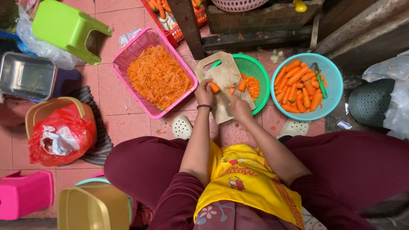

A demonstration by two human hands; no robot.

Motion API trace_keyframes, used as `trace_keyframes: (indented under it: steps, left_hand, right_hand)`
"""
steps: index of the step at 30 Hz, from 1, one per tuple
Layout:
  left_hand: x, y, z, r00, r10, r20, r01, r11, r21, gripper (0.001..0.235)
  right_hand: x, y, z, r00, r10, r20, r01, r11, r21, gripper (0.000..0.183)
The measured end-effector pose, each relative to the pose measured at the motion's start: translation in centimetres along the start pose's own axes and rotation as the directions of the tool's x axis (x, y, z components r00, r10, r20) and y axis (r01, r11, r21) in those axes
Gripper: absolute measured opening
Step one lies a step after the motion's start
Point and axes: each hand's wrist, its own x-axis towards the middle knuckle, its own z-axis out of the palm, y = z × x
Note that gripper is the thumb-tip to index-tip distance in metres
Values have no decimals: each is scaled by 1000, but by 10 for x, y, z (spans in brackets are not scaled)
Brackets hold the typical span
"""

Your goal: Shredding and slicing carrots using a manual grater into a bowl.

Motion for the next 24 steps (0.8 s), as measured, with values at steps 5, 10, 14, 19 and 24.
trace_keyframes:
  steps: [5,10,14,19,24]
  left_hand:
    - [-32,-10,36,973,49,225,-61,997,48,21]
    - [-60,-5,51,992,90,92,-102,986,134,14]
    - [-58,-4,46,992,17,122,-40,981,190,16]
    - [-59,11,44,993,-30,115,2,972,234,15]
    - [-57,16,45,988,-99,120,70,973,222,14]
  right_hand:
    - [49,74,12,996,71,-60,-75,995,-72,34]
    - [32,49,-2,999,49,11,-49,999,-19,47]
    - [48,63,20,1000,-19,25,23,990,-142,46]
    - [50,56,23,994,-110,28,114,968,-225,41]
    - [49,46,26,991,-127,28,130,942,-309,36]
